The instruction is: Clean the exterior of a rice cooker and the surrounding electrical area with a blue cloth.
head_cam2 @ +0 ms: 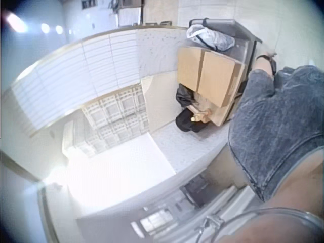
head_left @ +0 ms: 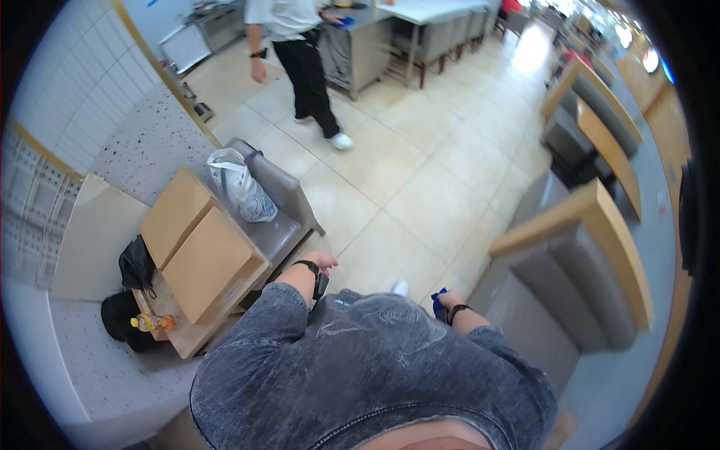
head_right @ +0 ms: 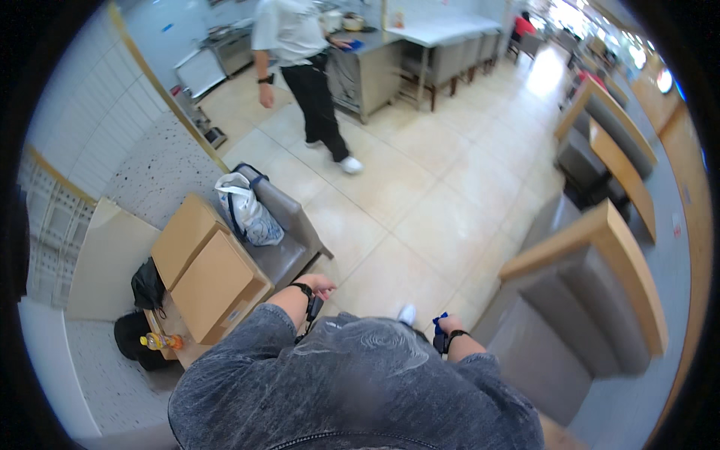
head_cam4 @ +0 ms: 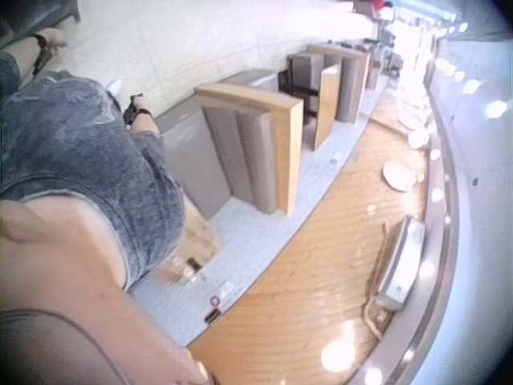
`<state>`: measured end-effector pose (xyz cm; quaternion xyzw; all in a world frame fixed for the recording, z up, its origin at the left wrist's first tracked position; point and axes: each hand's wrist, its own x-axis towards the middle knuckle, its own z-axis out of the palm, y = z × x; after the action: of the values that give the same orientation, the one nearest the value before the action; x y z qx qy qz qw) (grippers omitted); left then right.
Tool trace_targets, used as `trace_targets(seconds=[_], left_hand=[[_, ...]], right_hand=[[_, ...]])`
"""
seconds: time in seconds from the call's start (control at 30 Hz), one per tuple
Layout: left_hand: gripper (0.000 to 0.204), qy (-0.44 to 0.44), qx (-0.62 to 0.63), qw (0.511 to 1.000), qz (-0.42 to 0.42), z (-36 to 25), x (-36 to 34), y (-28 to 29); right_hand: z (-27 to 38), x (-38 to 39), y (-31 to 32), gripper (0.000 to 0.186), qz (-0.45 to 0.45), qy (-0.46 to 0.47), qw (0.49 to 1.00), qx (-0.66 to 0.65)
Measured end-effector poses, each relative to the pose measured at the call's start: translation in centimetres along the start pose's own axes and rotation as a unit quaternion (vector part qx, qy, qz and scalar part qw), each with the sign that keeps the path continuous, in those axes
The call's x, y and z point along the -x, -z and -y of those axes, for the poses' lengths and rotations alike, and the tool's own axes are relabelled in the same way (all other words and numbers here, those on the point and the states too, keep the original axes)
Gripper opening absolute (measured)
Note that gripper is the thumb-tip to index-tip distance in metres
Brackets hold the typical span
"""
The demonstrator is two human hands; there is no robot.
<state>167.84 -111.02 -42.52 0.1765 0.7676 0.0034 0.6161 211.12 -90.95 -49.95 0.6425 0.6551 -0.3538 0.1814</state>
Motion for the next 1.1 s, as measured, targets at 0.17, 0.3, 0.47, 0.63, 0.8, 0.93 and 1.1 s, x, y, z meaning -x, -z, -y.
trace_targets(seconds=[0.17,0.3,0.47,0.63,0.8,0.93,1.1], left_hand=[[0.051,-0.016,0.100,0.993,-0.058,-7.4,3.5,3.8],[0.057,-0.018,0.123,0.992,-0.018,-10.7,2.1,9.3],[0.063,-0.026,0.209,0.977,-0.042,-12.6,-3.4,20.7],[0.058,-0.075,0.274,0.956,-0.077,-12.4,-12.5,30.6],[0.059,-0.026,0.312,0.946,-0.090,-13.9,-12.7,42.0],[0.048,-0.007,0.377,0.919,-0.114,-12.9,-10.6,48.0],[0.035,-0.058,0.408,0.887,-0.208,-6.7,-11.9,59.8]], right_hand=[[12.4,-11.5,7.0,0.037,0.130,0.132,0.983,-0.008],[26.5,-13.8,10.9,0.029,0.184,0.292,0.932,0.113],[44.4,-17.6,14.1,0.046,0.205,0.396,0.854,0.268],[58.1,-22.4,17.6,0.045,0.077,0.485,0.809,0.322],[69.6,-28.2,20.7,0.044,0.226,0.356,0.889,0.180],[78.3,-35.1,18.6,0.019,0.420,0.209,0.883,-0.028],[92.3,-39.6,14.1,0.016,0.346,0.249,0.898,0.111]])
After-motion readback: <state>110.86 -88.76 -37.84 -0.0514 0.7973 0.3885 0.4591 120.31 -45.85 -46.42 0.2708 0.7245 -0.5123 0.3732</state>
